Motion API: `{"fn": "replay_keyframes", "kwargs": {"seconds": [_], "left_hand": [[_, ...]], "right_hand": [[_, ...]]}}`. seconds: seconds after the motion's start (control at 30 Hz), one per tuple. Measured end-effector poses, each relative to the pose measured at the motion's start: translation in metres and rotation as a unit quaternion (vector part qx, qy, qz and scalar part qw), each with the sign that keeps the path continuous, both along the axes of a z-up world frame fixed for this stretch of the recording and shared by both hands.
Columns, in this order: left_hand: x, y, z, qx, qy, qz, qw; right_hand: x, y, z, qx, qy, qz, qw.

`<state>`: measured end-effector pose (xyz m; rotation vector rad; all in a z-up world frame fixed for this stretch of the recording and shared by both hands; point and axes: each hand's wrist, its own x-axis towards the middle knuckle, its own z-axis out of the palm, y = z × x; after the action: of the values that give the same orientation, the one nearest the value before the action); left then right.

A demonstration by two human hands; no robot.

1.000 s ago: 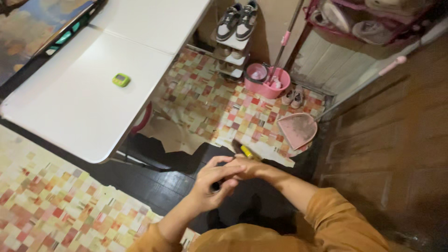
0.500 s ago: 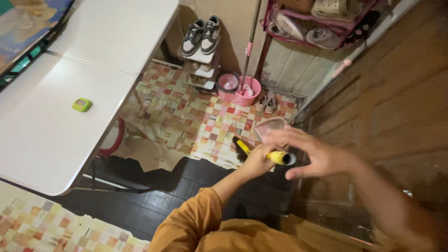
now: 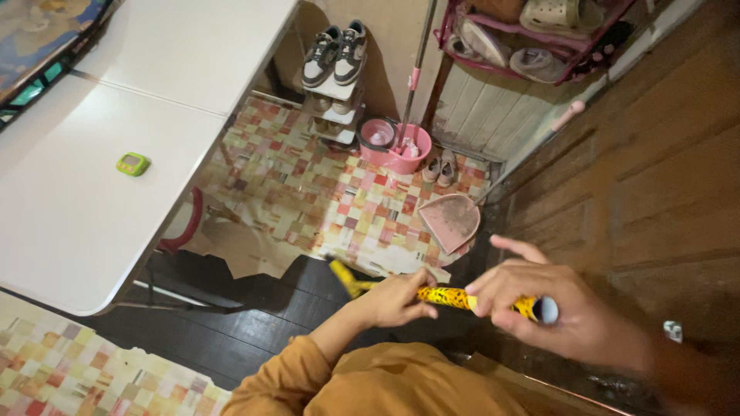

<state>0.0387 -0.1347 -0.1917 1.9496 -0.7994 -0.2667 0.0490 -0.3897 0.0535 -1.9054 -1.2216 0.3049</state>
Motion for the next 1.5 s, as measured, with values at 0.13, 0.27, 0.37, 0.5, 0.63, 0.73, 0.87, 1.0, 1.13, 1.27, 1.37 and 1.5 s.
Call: {"fn": "replay_keyframes", "kwargs": {"seconds": [0.13, 0.27, 0.37, 0.5, 0.63, 0.73, 0.87, 1.0, 1.13, 1.27, 1.37, 1.5], "left_hand": [[-0.018, 0.046, -0.009, 0.032, 0.028, 0.052, 0.998], [-0.035, 0.076, -0.055, 0.037, 0.018, 0.078, 0.996], [-0.036, 0.085, -0.095, 0.032, 0.019, 0.073, 0.997], [-0.018, 0.072, -0.127, 0.067, -0.103, 0.075, 0.99], [0.009, 0.042, -0.127, 0.11, -0.05, 0.066, 0.99], [0.025, -0.001, -0.125, 0.117, -0.116, 0.107, 0.981], [0.045, -0.046, -0.129, 0.091, -0.132, 0.135, 0.978], [0.06, -0.072, -0.129, 0.034, -0.1, 0.144, 0.984], [0.067, -0.087, -0.12, -0.026, -0.158, 0.152, 0.975], [0.058, -0.088, -0.071, -0.032, -0.187, 0.13, 0.973], [0.047, -0.089, -0.019, -0.015, -0.26, 0.096, 0.961], [0.025, -0.069, 0.026, 0.031, -0.27, 0.084, 0.959]], "right_hand": [[0.005, 0.027, -0.064, 0.06, 0.216, -0.023, 0.974], [-0.01, 0.037, -0.126, 0.118, 0.316, -0.033, 0.941], [-0.011, 0.034, -0.156, 0.083, 0.34, -0.092, 0.932], [-0.016, 0.032, -0.177, 0.08, 0.318, -0.154, 0.932], [-0.016, 0.025, -0.182, 0.106, 0.238, -0.185, 0.947], [-0.009, 0.001, -0.171, 0.146, 0.182, -0.182, 0.955], [-0.01, -0.013, -0.153, 0.145, 0.145, -0.193, 0.959], [-0.015, -0.012, -0.137, 0.066, 0.1, -0.214, 0.969], [-0.017, 0.003, -0.121, 0.005, 0.011, -0.145, 0.989], [-0.031, 0.007, -0.094, 0.114, -0.097, -0.139, 0.979], [-0.051, -0.006, -0.07, 0.253, -0.06, -0.12, 0.958], [-0.056, -0.017, -0.048, 0.229, -0.02, -0.118, 0.966]]}}
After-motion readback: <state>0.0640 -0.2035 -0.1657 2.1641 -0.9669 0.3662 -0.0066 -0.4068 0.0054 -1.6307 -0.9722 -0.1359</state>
